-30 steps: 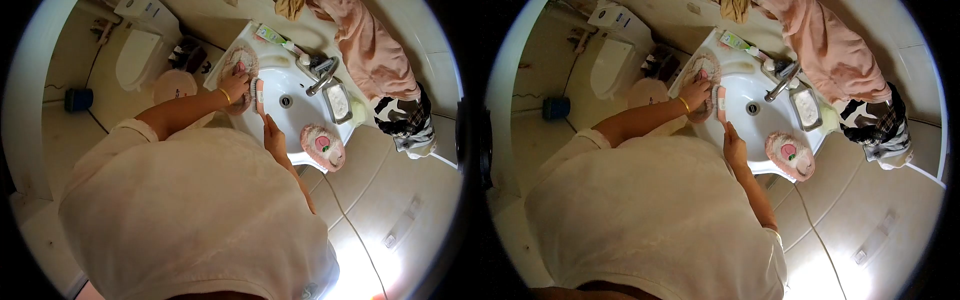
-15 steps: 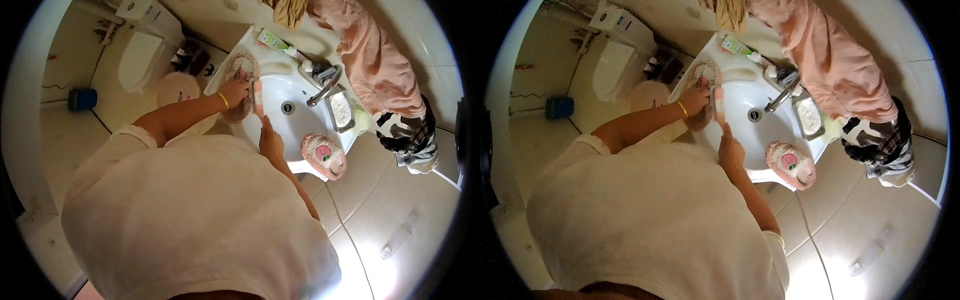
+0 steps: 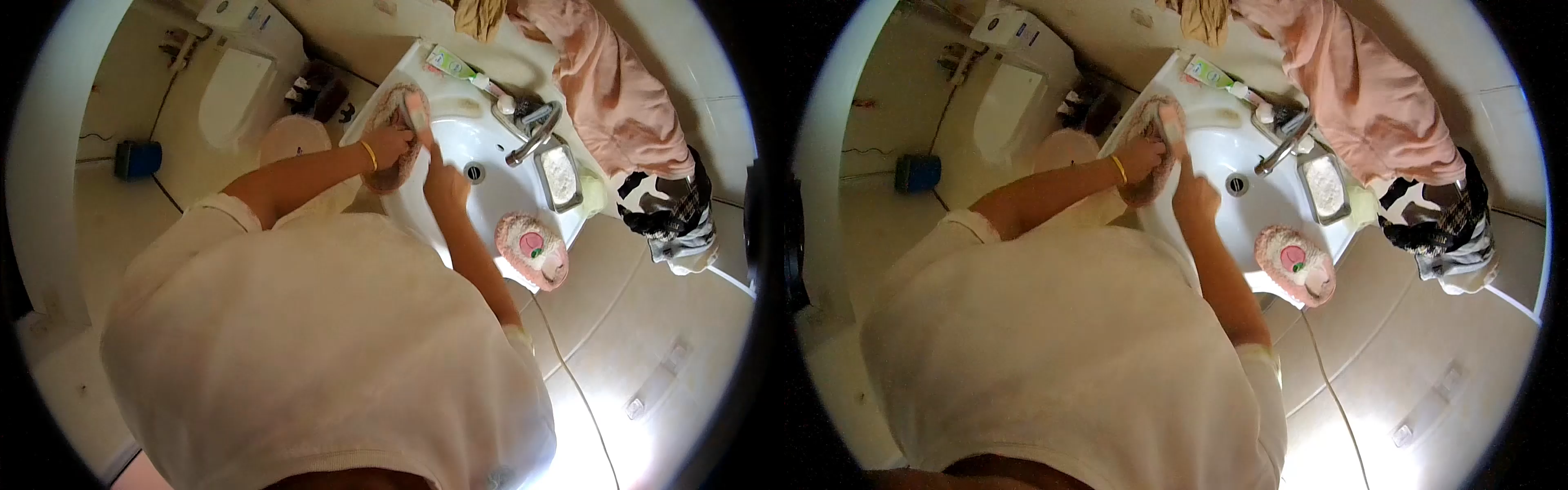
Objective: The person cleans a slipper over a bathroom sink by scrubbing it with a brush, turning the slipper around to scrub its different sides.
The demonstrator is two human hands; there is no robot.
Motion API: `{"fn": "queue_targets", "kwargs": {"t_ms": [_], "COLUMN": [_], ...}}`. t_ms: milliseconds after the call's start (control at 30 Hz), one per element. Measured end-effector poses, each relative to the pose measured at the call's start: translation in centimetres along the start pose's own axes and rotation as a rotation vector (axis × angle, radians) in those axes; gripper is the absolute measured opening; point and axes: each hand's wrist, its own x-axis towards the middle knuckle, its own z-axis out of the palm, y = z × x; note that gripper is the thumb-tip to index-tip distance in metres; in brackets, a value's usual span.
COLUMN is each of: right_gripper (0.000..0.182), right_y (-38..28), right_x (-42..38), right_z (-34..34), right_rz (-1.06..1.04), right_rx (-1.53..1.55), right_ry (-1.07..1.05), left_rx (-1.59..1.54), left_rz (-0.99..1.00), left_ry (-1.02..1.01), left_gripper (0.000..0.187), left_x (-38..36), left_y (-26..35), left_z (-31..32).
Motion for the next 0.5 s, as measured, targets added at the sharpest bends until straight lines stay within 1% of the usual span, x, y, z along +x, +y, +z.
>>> {"fn": "queue_targets", "kwargs": {"t_ms": [67,100,167,267,333,367,433,500], "right_gripper": [0.045,0.043,0.041,0.04,0.039,0.037,0.036,0.036], "right_y": [-0.5,-0.9,-0.9,0.3,3.4,4.7,6.7,7.8], "right_x": [5.3,7.4,8.0,4.7,2.0,0.6,-2.1,-4.3], "right_z": [-0.2,-0.1,-0.5,-2.5,-1.1,-0.5,0.9,1.5], "right_rz": [-0.023,-0.03,-0.037,-0.021,-0.107,-0.074,0.021,0.098], "right_rx": [0.028,0.035,0.087,0.249,0.427,0.512,0.636,0.682], "right_ry": [0.077,0.091,0.089,0.016,0.096,0.097,0.071,0.066], "left_rx": [0.163,0.162,0.168,0.133,0.202,0.239,0.169,0.185], "left_rz": [0.127,0.117,0.09,0.006,0.253,0.376,0.312,0.235], "left_ry": [-0.057,-0.071,-0.093,-0.243,-0.313,-0.353,-0.393,-0.504], "left_gripper": [0.012,0.012,0.012,0.015,0.015,0.016,0.011,0.012], "left_x": [0.7,0.7,0.7,1.0,1.3,1.4,1.8,2.3], "left_y": [-0.3,-0.8,-2.1,0.8,-0.3,-1.2,-3.2,-3.4], "left_z": [-1.5,-0.8,1.1,-4.2,-4.4,-4.5,-2.9,-2.0]}}
